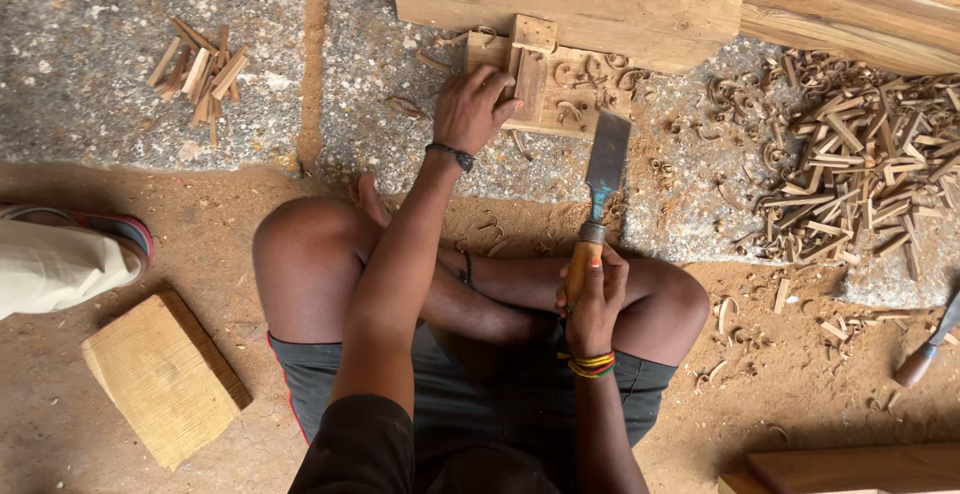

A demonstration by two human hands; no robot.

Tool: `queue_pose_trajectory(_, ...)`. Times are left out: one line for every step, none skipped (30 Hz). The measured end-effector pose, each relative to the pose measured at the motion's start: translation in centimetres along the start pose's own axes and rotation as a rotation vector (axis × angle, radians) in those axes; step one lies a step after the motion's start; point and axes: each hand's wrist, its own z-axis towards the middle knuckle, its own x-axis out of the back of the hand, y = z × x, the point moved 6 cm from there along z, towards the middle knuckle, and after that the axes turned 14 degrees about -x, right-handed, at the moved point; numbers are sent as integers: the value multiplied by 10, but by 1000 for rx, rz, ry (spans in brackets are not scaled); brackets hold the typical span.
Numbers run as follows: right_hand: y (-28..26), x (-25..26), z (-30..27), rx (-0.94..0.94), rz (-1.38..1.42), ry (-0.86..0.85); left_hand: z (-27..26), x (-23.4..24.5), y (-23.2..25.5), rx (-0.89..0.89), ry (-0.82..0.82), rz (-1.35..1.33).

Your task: The person sits cross-legged on the floor and uses a chisel to carve a small wooden block. They repeatedly strike the chisel with their hand to remove wood shavings, occasionally pausing to clear debris from the workpiece.

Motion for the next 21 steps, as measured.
queue_pose_trajectory(-1,-2,-1,2,-13,0,2,2,2,-9,27,10)
queue_pose_trajectory(-1,-4,-1,4,-27,0,4,5,3,-18,53,20)
queue_pose_trajectory(-1,-5,-2,8,-37,-8,3,9,7,-22,78,30)
queue_pose_trajectory(-1,-6,-1,11,-48,-15,3,17,14,-71,149,57)
queue_pose_trajectory(0,-9,0,19,-58,-29,6,27,20,-120,225,91)
queue_pose_trajectory(1,-10,0,8,-55,-33,8,37,28,-169,301,125)
queue_pose_trajectory(2,-12,1,0,-51,-40,12,44,35,-214,340,104)
queue_pose_trajectory(3,-15,2,-9,-47,-47,16,50,44,-261,379,84)
queue_pose_trajectory(4,-16,2,-13,-57,-57,17,53,55,-307,414,59)
queue_pose_trajectory(5,-18,1,-18,-67,-67,21,46,68,-325,322,-63)
queue_pose_trajectory(5,-21,1,-21,-77,-79,22,37,84,-342,231,-182)
queue_pose_trajectory(5,-24,0,-26,-89,-88,22,29,100,-357,138,-300)
queue_pose_trajectory(4,-27,-1,-29,-102,-100,18,18,119,-374,-22,-312)
queue_pose_trajectory(3,-30,-1,-33,-116,-113,14,7,136,-389,-183,-323)
queue_pose_trajectory(2,-33,-2,-37,-118,-125,12,7,152,-482,-170,-321)
queue_pose_trajectory(2,-35,-2,-42,-120,-137,11,6,167,-575,-157,-319)
queue_pose_trajectory(2,-36,-4,-47,-121,-145,7,5,177,-671,-145,-320)
queue_pose_trajectory(1,-35,-4,-56,-115,-150,5,1,176,-641,-178,-324)
queue_pose_trajectory(1,-35,-4,-63,-107,-155,3,-2,174,-613,-211,-327)
queue_pose_trajectory(1,-34,-4,-70,-99,-159,1,-5,172,-585,-244,-330)
queue_pose_trajectory(1,-33,-3,-70,-108,-155,1,-4,172,-599,-194,-343)
